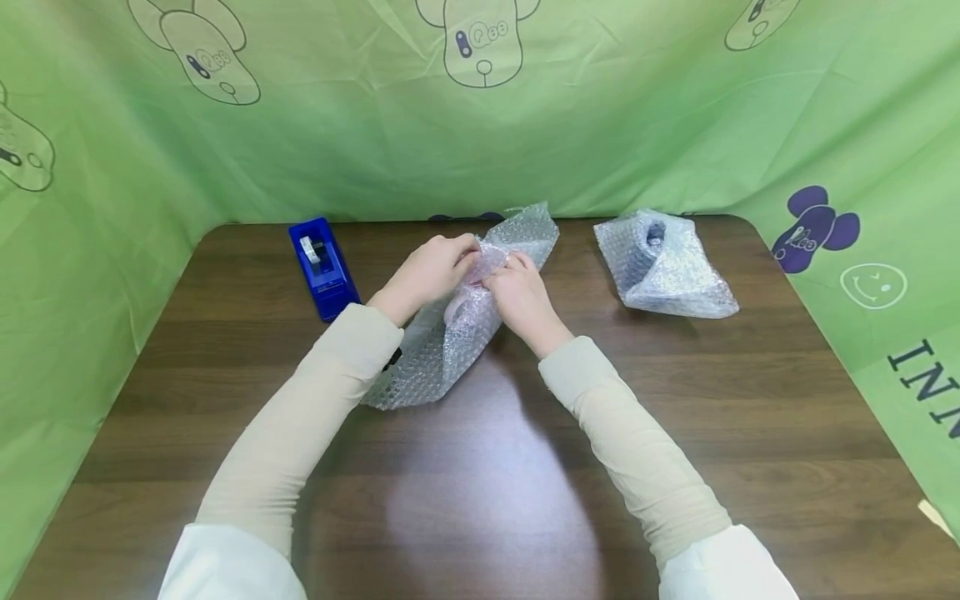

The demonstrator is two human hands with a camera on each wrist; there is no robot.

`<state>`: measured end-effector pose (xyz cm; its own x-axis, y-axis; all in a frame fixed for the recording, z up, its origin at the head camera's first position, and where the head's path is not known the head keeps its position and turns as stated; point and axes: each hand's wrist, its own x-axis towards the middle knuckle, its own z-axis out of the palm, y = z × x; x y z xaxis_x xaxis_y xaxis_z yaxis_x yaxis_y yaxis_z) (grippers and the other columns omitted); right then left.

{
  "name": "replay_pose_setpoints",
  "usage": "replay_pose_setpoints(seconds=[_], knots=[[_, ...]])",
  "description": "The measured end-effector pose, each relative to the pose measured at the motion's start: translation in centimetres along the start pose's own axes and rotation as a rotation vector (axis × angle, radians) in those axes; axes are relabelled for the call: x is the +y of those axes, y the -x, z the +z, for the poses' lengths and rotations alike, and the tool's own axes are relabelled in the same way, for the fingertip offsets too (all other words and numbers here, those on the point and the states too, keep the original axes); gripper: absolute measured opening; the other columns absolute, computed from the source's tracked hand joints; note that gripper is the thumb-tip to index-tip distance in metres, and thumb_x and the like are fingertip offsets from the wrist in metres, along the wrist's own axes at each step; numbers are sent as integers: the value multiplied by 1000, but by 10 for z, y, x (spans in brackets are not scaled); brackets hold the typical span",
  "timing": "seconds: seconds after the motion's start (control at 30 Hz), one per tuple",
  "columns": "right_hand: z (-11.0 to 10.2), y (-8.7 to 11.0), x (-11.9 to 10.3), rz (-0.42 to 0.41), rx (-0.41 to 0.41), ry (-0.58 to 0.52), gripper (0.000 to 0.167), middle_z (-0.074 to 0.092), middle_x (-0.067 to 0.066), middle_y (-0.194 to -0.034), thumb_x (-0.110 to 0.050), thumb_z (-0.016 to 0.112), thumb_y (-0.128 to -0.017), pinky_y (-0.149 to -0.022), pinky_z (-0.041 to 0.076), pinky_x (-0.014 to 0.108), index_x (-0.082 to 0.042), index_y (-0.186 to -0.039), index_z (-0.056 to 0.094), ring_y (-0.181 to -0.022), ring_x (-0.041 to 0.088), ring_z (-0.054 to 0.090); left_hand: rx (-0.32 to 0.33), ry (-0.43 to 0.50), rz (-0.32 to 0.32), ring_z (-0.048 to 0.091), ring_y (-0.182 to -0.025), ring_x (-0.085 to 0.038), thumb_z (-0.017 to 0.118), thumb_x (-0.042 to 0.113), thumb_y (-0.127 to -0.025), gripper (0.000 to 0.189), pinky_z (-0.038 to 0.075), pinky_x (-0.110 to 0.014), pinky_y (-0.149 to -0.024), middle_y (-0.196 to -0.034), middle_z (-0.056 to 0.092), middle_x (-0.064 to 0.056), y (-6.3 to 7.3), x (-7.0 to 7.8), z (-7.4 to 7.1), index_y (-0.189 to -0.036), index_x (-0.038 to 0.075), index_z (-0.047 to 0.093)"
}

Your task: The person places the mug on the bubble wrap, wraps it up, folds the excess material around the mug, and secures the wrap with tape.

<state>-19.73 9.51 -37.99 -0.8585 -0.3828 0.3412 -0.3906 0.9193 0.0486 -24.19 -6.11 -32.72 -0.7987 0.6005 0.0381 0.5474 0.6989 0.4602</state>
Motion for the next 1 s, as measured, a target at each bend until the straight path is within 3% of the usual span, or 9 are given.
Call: replay_pose_setpoints(seconds=[0.17, 0.33, 0.43, 0.53, 0.7, 0.9, 1.0], knots=[[-1, 0, 0, 2, -28, 10, 26, 75, 2, -93, 1, 55, -84, -107, 34, 37, -15, -91, 75, -89, 22, 57, 83, 184, -123, 63, -104, -26, 62, 19, -93, 21, 49, -39, -90, -112, 69, -11, -3, -3, 7, -111, 8, 63], [0, 0, -1, -2, -27, 5, 26, 75, 2, -91, 2, 56, -83, -106, 35, 37, -14, -90, 74, -88, 21, 56, 158, 317, -193, 59, -104, -27, 71, 14, -86, 29, 46, -38, -92, -116, 65, -13, -6, -6, 15, -113, 5, 62], [-1, 0, -1, -3, -28, 4, 27, 75, 2, -93, 3, 55, -83, -106, 35, 37, -14, -91, 74, -90, 21, 57, 167, 364, -236, 57, -109, -31, 72, 10, -84, 40, 46, -39, -97, -123, 57, -19, -8, -7, 18, -120, 3, 58], [-2, 0, -1, 3, -38, 4, 27, 75, 2, -94, 3, 55, -83, -106, 34, 37, -14, -93, 74, -91, 22, 57, 110, 472, -328, 52, -118, -35, 71, 12, -85, 52, 44, -42, -102, -131, 50, -23, -10, -11, 18, -130, 1, 49], [-3, -1, -2, 12, -66, -5, 28, 75, 4, -96, 3, 56, -83, -108, 33, 37, -14, -95, 74, -93, 22, 57, -61, 682, -511, 45, -129, -33, 65, 23, -90, 64, 41, -42, -108, -142, 44, -23, -9, -15, 15, -143, 0, 36], [-3, -1, -1, 12, -67, -5, 30, 75, 3, -98, 3, 57, -82, -108, 34, 37, -14, -100, 74, -94, 22, 57, -222, 749, -577, 37, -137, -29, 59, 28, -94, 66, 34, -41, -114, -151, 34, -17, -9, -14, 8, -147, 2, 29], [-2, -1, -1, 6, -64, -8, 31, 74, 2, -100, 4, 57, -82, -108, 33, 37, -15, -101, 74, -95, 21, 58, -250, 752, -603, 36, -137, -28, 58, 23, -93, 65, 33, -41, -114, -152, 31, -15, -12, -13, 6, -148, 5, 27]])
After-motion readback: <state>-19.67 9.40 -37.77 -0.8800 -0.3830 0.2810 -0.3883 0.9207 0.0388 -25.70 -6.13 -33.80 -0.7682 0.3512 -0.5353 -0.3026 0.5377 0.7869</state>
